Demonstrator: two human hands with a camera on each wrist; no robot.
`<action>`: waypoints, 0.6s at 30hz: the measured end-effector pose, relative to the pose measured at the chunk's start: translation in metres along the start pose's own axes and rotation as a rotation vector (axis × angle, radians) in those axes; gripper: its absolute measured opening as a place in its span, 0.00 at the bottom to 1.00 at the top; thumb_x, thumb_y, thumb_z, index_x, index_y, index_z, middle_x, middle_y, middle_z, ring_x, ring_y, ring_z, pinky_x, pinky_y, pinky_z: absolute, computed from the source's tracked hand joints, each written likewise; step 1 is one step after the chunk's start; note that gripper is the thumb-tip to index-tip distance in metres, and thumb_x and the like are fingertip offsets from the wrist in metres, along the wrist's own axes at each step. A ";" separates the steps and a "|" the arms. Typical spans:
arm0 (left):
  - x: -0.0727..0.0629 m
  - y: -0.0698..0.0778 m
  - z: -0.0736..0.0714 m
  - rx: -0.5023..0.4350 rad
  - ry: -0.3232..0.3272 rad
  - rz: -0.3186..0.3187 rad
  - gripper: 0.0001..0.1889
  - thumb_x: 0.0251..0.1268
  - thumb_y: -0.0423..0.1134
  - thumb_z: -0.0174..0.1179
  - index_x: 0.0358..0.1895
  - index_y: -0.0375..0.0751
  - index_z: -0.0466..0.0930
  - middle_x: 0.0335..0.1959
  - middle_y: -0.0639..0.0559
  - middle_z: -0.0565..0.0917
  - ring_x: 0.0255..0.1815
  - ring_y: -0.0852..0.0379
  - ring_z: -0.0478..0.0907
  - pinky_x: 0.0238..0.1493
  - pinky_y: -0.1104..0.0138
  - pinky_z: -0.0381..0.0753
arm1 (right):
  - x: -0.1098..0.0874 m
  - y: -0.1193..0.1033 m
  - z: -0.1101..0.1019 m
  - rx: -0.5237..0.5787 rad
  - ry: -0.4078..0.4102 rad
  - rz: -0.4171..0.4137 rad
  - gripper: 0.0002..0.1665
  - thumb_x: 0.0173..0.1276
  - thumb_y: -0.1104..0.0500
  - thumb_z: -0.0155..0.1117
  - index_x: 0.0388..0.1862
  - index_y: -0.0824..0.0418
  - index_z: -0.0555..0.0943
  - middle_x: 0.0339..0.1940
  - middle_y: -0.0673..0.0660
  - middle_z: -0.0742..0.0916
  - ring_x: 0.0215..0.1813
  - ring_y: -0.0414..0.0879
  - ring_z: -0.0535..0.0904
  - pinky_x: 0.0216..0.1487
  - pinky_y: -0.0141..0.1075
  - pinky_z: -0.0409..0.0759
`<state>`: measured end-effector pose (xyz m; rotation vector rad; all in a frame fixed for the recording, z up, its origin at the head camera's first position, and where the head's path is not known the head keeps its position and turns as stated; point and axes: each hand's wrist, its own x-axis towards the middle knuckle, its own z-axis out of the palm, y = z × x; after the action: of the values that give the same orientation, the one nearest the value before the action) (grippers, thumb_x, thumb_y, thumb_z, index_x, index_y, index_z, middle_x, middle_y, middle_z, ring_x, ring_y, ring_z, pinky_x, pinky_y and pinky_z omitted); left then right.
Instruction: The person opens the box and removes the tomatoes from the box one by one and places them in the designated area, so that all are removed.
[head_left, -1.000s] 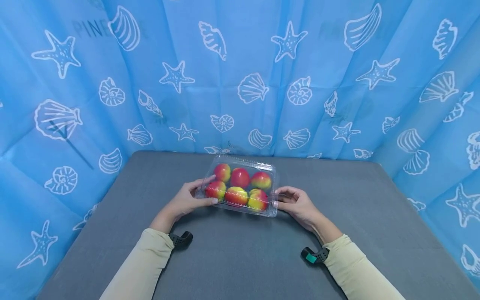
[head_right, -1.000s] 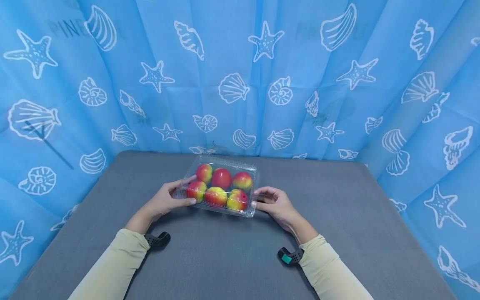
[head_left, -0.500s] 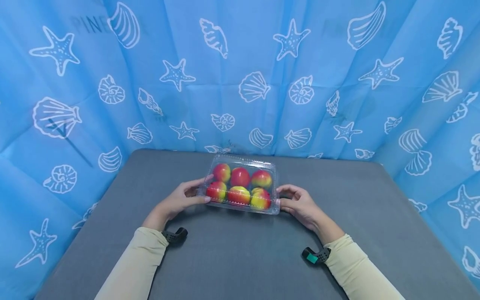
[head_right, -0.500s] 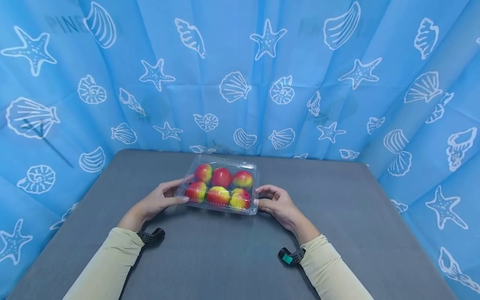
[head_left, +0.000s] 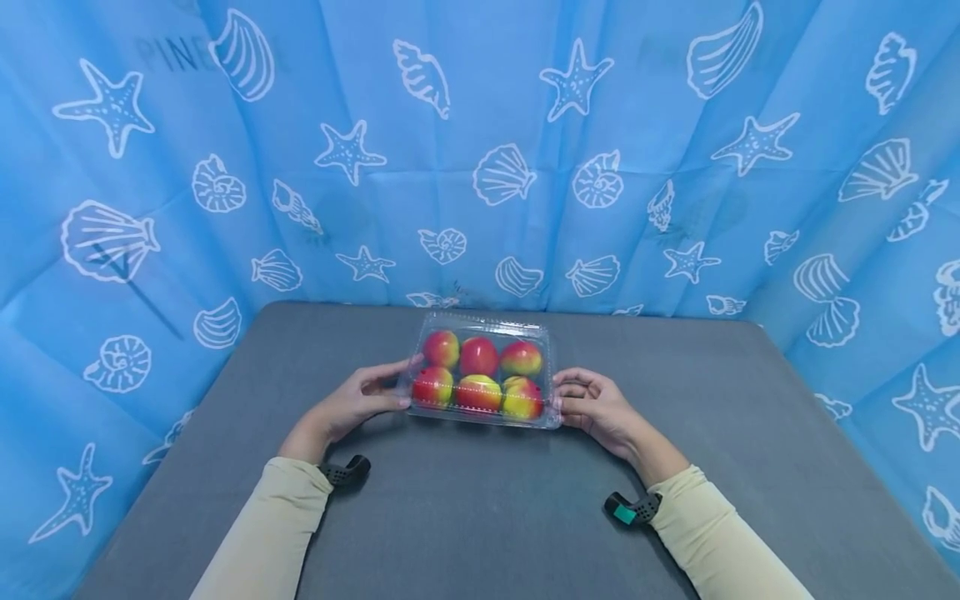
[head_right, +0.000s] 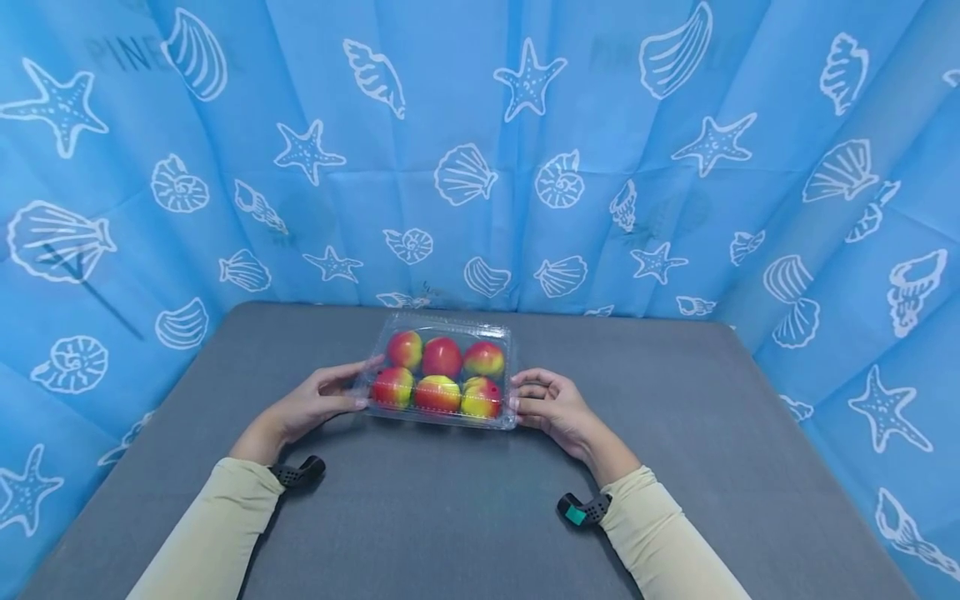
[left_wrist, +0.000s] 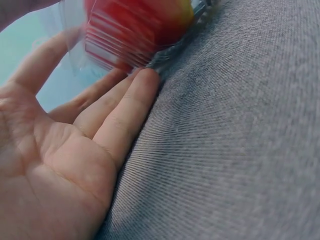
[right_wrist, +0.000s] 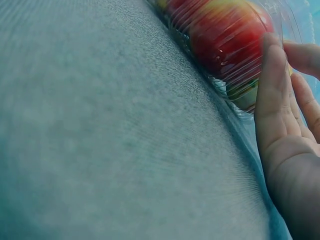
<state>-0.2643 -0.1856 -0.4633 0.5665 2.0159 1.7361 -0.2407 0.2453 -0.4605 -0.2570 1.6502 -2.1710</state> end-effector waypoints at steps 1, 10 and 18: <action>0.000 0.000 0.000 -0.003 -0.001 -0.005 0.38 0.74 0.40 0.66 0.84 0.51 0.63 0.87 0.49 0.60 0.82 0.38 0.63 0.74 0.52 0.78 | 0.000 0.000 0.000 0.004 -0.001 0.000 0.17 0.76 0.75 0.59 0.54 0.56 0.80 0.40 0.49 0.91 0.41 0.38 0.89 0.45 0.34 0.91; -0.001 0.000 0.001 -0.013 -0.030 -0.011 0.38 0.74 0.40 0.65 0.84 0.52 0.63 0.86 0.48 0.61 0.82 0.41 0.64 0.75 0.52 0.77 | -0.003 0.001 0.001 0.024 -0.013 -0.005 0.16 0.76 0.74 0.59 0.54 0.57 0.78 0.40 0.49 0.91 0.42 0.39 0.89 0.46 0.34 0.90; -0.002 0.004 0.001 0.005 -0.017 -0.048 0.38 0.73 0.43 0.66 0.84 0.59 0.63 0.87 0.56 0.60 0.84 0.43 0.57 0.76 0.47 0.74 | 0.000 -0.001 0.006 0.041 -0.087 -0.004 0.17 0.77 0.75 0.54 0.53 0.56 0.73 0.39 0.49 0.89 0.42 0.39 0.87 0.44 0.34 0.88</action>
<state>-0.2619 -0.1857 -0.4597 0.5288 2.0065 1.6927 -0.2386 0.2397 -0.4580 -0.3381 1.5568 -2.1623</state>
